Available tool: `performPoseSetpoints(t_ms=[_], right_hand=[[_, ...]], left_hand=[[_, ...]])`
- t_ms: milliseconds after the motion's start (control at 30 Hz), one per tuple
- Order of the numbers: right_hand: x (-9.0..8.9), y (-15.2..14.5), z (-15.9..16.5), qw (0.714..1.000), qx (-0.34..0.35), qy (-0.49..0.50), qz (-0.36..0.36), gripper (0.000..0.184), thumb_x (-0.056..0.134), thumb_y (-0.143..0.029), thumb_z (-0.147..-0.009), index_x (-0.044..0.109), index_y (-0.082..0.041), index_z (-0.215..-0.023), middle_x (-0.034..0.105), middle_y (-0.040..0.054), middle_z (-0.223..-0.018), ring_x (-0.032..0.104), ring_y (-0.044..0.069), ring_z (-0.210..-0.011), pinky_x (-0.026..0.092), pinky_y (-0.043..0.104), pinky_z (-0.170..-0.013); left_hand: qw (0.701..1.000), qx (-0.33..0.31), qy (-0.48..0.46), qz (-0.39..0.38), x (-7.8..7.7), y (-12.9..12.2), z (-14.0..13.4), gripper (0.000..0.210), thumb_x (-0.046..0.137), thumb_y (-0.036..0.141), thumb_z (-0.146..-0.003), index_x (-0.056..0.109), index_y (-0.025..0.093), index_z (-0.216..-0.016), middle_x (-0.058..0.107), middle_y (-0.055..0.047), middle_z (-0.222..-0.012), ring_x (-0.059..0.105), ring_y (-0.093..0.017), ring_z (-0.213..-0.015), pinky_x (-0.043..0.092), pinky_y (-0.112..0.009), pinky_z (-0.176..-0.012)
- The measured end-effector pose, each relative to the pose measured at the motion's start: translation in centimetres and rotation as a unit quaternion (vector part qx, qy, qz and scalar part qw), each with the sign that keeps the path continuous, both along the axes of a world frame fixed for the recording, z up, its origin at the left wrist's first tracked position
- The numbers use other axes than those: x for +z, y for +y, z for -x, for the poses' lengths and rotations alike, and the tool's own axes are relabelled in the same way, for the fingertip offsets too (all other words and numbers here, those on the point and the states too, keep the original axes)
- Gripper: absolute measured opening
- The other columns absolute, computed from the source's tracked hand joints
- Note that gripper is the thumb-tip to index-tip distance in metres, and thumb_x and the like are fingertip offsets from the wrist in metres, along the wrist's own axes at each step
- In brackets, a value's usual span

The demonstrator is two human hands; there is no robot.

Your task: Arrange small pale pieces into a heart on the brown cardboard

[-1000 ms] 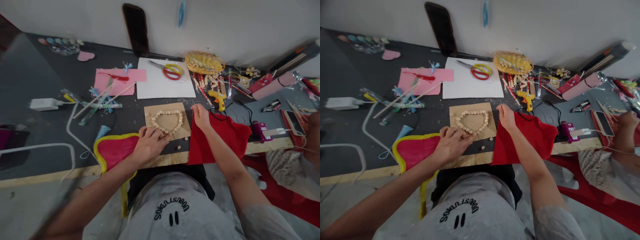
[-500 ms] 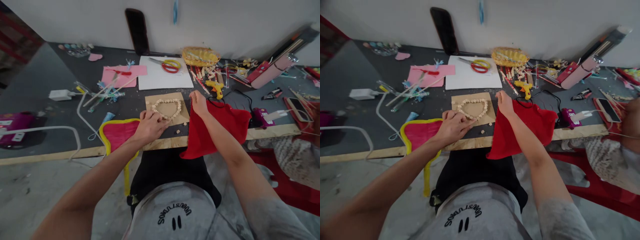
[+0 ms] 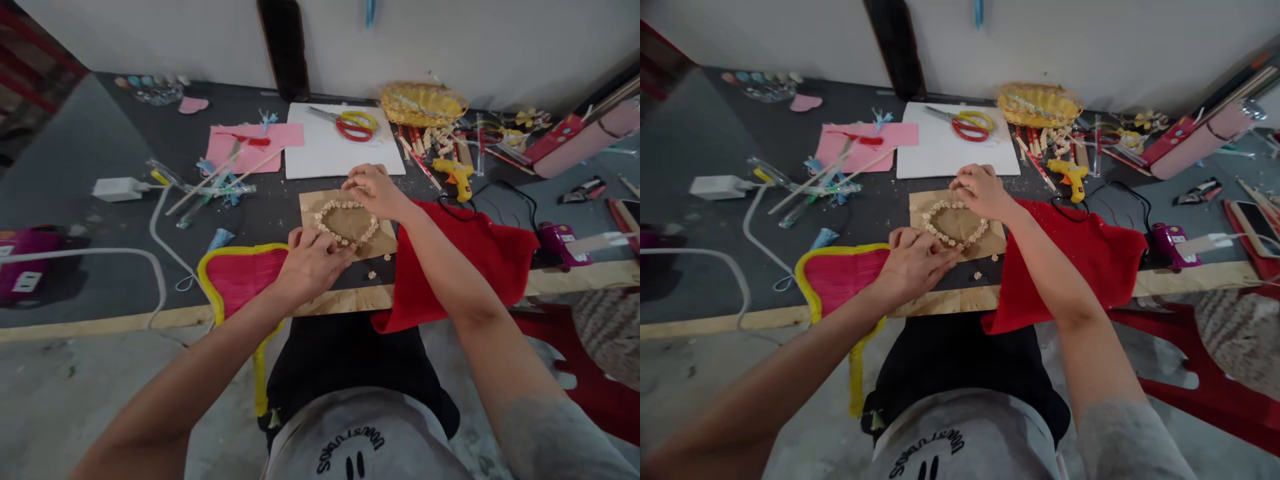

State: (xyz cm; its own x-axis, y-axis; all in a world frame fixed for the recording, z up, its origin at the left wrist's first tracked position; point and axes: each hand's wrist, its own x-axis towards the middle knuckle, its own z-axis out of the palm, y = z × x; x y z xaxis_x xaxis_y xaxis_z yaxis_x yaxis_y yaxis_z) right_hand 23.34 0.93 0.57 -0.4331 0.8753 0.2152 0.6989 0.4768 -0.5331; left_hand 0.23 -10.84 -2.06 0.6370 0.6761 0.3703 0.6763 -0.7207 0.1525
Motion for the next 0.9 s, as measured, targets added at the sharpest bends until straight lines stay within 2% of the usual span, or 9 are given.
performPoseSetpoints(t_ms=[133,267,433,900], right_hand=[[-0.5,-0.3,0.8,0.999,0.001,-0.036,0.013,0.02,0.056,-0.032,-0.098,0.074,-0.024,-0.102,0.059,0.0089,-0.137,0.041,0.035,-0.133,0.037,0.058,-0.106],[-0.9,-0.5,0.8,0.999,0.004,-0.035,0.018,0.013,0.064,-0.033,-0.094,0.072,-0.025,-0.1,0.059,0.0077,-0.136,0.041,0.036,-0.131,0.036,0.058,-0.105],[-1.3,-0.4,1.2,0.999,0.026,-0.035,0.011,0.015,0.068,-0.036,-0.09,0.07,-0.025,-0.1,0.059,0.0081,-0.137,0.04,0.036,-0.132,0.036,0.058,-0.104],[-1.2,-0.9,2.1,0.997,0.019,-0.075,0.001,0.012,0.065,-0.033,-0.092,0.07,-0.024,-0.095,0.061,0.0092,-0.133,0.042,0.036,-0.131,0.037,0.058,-0.103]], left_hand=[[1.0,-0.006,-0.01,-0.008,0.1,-0.1,0.0,0.029,0.055,0.036,-0.101,0.072,0.036,-0.125,0.058,-0.007,-0.092,0.042,-0.025,-0.096,0.033,-0.045,-0.086],[1.0,-0.009,-0.011,-0.002,0.3,-0.2,0.1,0.029,0.056,0.035,-0.101,0.071,0.036,-0.126,0.056,-0.007,-0.092,0.042,-0.025,-0.095,0.033,-0.044,-0.086],[1.0,-0.012,-0.012,0.014,0.4,-0.3,0.1,0.029,0.057,0.032,-0.1,0.071,0.035,-0.126,0.056,-0.007,-0.093,0.042,-0.026,-0.098,0.034,-0.045,-0.087],[0.999,-0.008,-0.025,-0.037,0.5,-0.4,0.0,0.024,0.057,0.033,-0.101,0.071,0.034,-0.121,0.057,-0.005,-0.09,0.042,-0.024,-0.095,0.033,-0.043,-0.086]])
